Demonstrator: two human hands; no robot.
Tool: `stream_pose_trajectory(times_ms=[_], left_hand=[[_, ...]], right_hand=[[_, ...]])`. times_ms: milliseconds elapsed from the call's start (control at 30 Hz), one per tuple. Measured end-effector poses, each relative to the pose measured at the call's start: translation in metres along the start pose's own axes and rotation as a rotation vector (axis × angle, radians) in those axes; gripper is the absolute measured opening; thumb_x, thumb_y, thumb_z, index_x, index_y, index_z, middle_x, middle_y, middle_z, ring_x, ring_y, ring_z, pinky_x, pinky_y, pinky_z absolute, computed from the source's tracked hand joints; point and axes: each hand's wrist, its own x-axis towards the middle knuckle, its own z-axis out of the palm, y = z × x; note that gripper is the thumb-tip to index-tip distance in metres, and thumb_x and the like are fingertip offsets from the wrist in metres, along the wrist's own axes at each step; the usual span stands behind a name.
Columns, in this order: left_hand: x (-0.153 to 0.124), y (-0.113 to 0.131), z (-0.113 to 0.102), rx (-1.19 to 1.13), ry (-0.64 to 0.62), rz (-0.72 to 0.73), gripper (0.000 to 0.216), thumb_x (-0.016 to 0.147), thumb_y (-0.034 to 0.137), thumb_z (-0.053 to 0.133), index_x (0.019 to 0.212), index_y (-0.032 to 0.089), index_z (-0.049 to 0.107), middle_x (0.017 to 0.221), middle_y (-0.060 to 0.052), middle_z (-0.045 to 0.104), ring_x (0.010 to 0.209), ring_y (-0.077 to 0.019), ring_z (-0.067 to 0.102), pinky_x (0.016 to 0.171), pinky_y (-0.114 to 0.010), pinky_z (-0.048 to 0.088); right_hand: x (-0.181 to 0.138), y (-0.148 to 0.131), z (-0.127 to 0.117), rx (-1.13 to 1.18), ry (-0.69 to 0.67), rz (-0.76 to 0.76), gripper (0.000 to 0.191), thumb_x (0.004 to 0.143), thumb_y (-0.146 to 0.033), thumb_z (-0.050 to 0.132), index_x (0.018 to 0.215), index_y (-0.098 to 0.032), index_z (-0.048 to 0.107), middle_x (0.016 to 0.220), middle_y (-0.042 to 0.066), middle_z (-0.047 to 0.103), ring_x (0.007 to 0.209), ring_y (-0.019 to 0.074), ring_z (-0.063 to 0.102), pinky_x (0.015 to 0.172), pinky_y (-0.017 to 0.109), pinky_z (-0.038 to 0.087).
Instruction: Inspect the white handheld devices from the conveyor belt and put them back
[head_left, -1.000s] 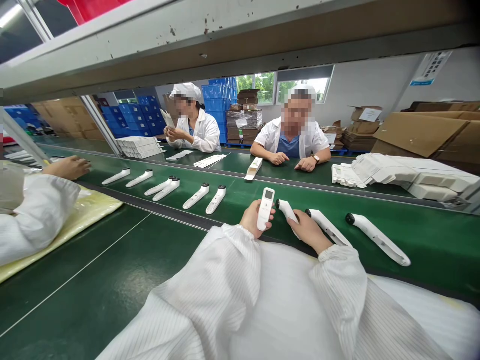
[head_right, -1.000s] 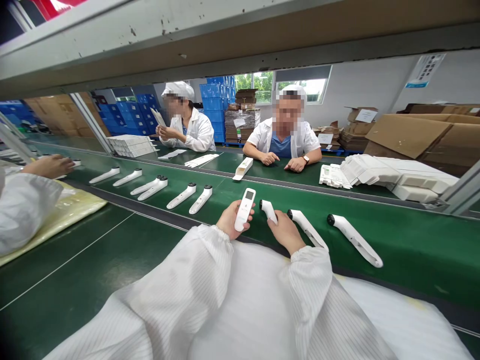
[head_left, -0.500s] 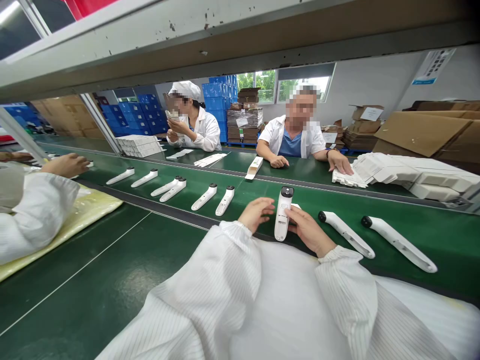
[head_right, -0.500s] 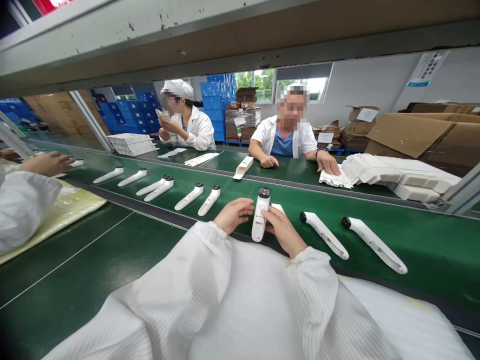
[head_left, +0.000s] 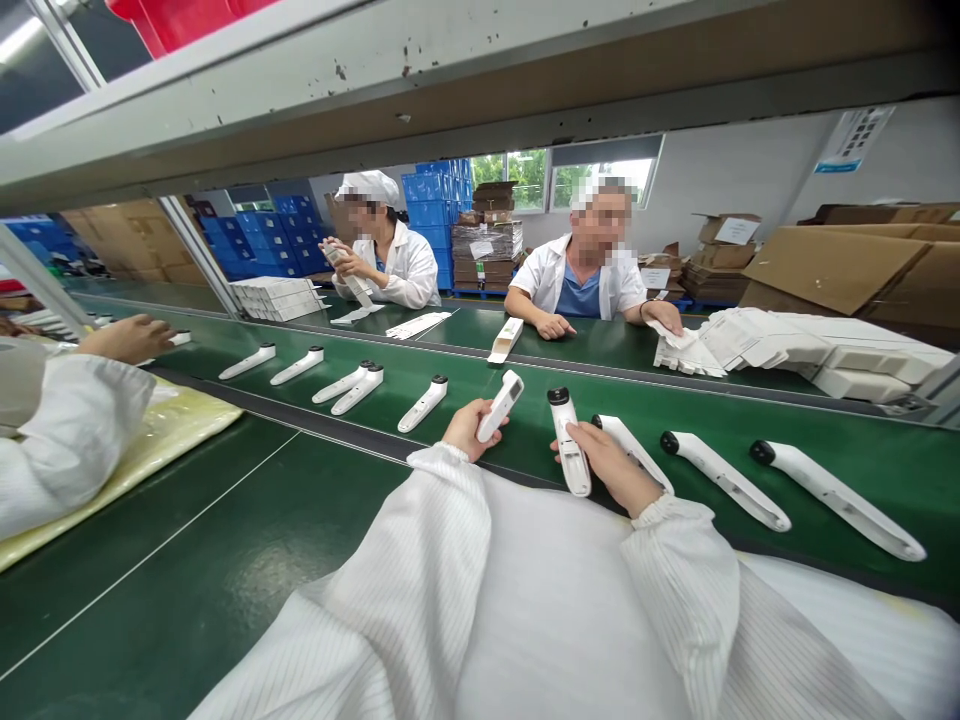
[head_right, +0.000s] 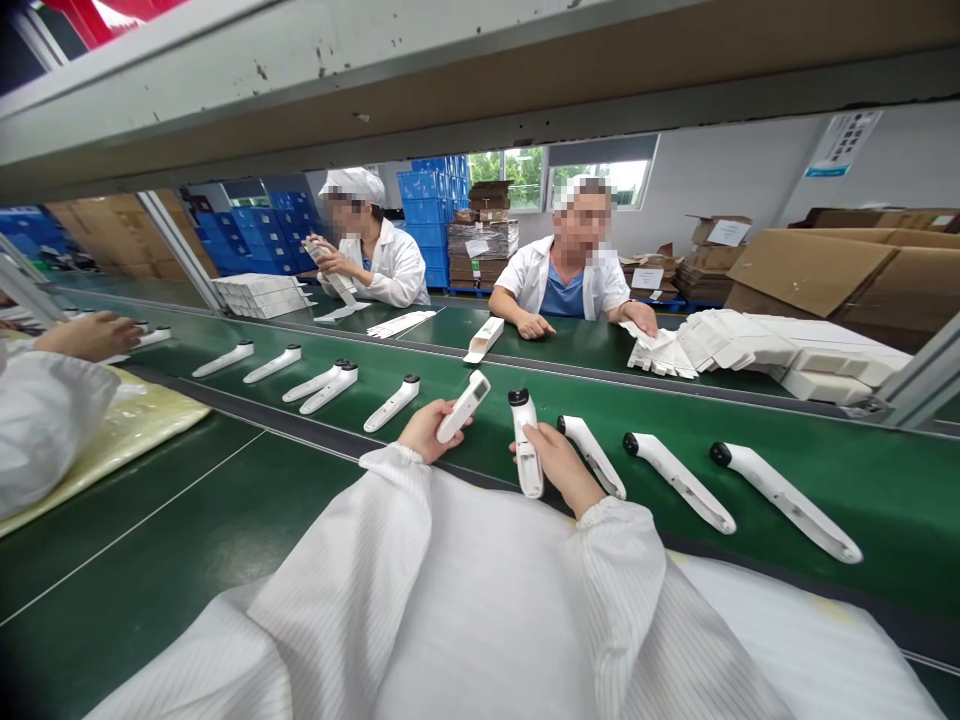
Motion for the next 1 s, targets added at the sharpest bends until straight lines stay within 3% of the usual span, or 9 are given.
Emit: stream_pose_trajectory(times_ms=[100,267,400,567,667,733,833,900,1000], left_hand=[[-0.011,-0.004,0.018,-0.283,-0.196,-0.135,0.028,0.075,0.016,0.037,0.091,0.008,0.057,0.079,-0.012,0.061,0.061,-0.0149,0.056,0.041,-0.021,0.034],[-0.026,-0.014,0.046,-0.236,-0.216,-0.138,0.031,0.084,0.033,0.042,0.091,0.009,0.060,0.070,-0.007,0.059,0.050,-0.0098,0.050,0.036,-0.018,0.027],[-0.032,-0.028,0.062,-0.209,-0.170,-0.118,0.022,0.080,0.032,0.056,0.091,0.013,0.060,0.073,-0.004,0.060,0.058,-0.0105,0.054,0.042,-0.018,0.033],[-0.030,-0.036,0.067,-0.225,-0.214,-0.010,0.020,0.072,0.018,0.060,0.092,0.015,0.058,0.076,-0.003,0.060,0.070,-0.0130,0.057,0.063,-0.023,0.045],[-0.024,-0.024,0.056,-0.007,-0.210,0.007,0.021,0.078,0.027,0.055,0.096,0.017,0.059,0.085,-0.006,0.061,0.080,-0.0166,0.058,0.070,-0.028,0.045],[-0.017,-0.012,0.038,0.289,-0.120,0.172,0.025,0.080,0.030,0.054,0.101,0.018,0.058,0.100,-0.009,0.061,0.096,-0.0219,0.057,0.078,-0.032,0.044],[-0.004,0.003,0.001,0.876,0.310,0.494,0.034,0.075,0.021,0.058,0.108,0.019,0.056,0.120,-0.014,0.054,0.123,-0.0307,0.040,0.095,-0.041,0.035],[0.004,0.007,-0.021,1.157,0.465,0.408,0.040,0.070,0.013,0.059,0.110,0.017,0.055,0.121,-0.019,0.052,0.125,-0.0360,0.036,0.097,-0.047,0.030],[0.010,0.005,-0.031,1.207,0.403,0.302,0.044,0.066,0.007,0.058,0.109,0.017,0.056,0.115,-0.018,0.056,0.118,-0.0344,0.044,0.094,-0.042,0.034]], right_hand=[[0.009,0.008,-0.010,-0.405,0.135,-0.009,0.023,0.080,-0.041,0.050,0.086,-0.020,0.059,0.087,0.008,0.067,0.079,0.0238,0.062,0.072,0.036,0.045],[0.015,0.017,-0.020,-0.766,0.311,-0.248,0.031,0.076,-0.032,0.052,0.102,-0.019,0.061,0.111,0.014,0.059,0.103,0.0298,0.056,0.087,0.041,0.041],[0.010,0.009,-0.011,-0.489,0.287,-0.419,0.036,0.076,-0.041,0.054,0.105,-0.021,0.060,0.115,0.011,0.057,0.104,0.0272,0.055,0.089,0.041,0.043],[0.000,-0.005,0.004,0.107,-0.019,-0.185,0.041,0.069,-0.045,0.065,0.102,-0.021,0.059,0.097,0.006,0.064,0.088,0.0222,0.060,0.076,0.037,0.050],[-0.004,-0.007,0.003,0.244,-0.071,-0.139,0.040,0.066,-0.041,0.070,0.100,-0.022,0.062,0.100,0.005,0.064,0.091,0.0211,0.059,0.076,0.034,0.050],[-0.003,-0.006,0.000,0.270,-0.081,-0.129,0.037,0.068,-0.041,0.069,0.100,-0.023,0.063,0.100,0.004,0.064,0.092,0.0202,0.058,0.075,0.032,0.049],[-0.001,-0.002,-0.004,0.268,-0.094,-0.107,0.032,0.071,-0.043,0.066,0.096,-0.023,0.066,0.095,0.003,0.064,0.091,0.0192,0.057,0.074,0.031,0.049],[-0.001,-0.001,-0.005,0.258,-0.110,-0.099,0.030,0.072,-0.045,0.065,0.095,-0.024,0.066,0.095,0.002,0.065,0.091,0.0192,0.058,0.074,0.031,0.049],[-0.003,-0.003,-0.003,0.239,-0.123,-0.094,0.028,0.075,-0.045,0.062,0.093,-0.024,0.064,0.098,0.003,0.067,0.092,0.0203,0.060,0.077,0.033,0.049]])
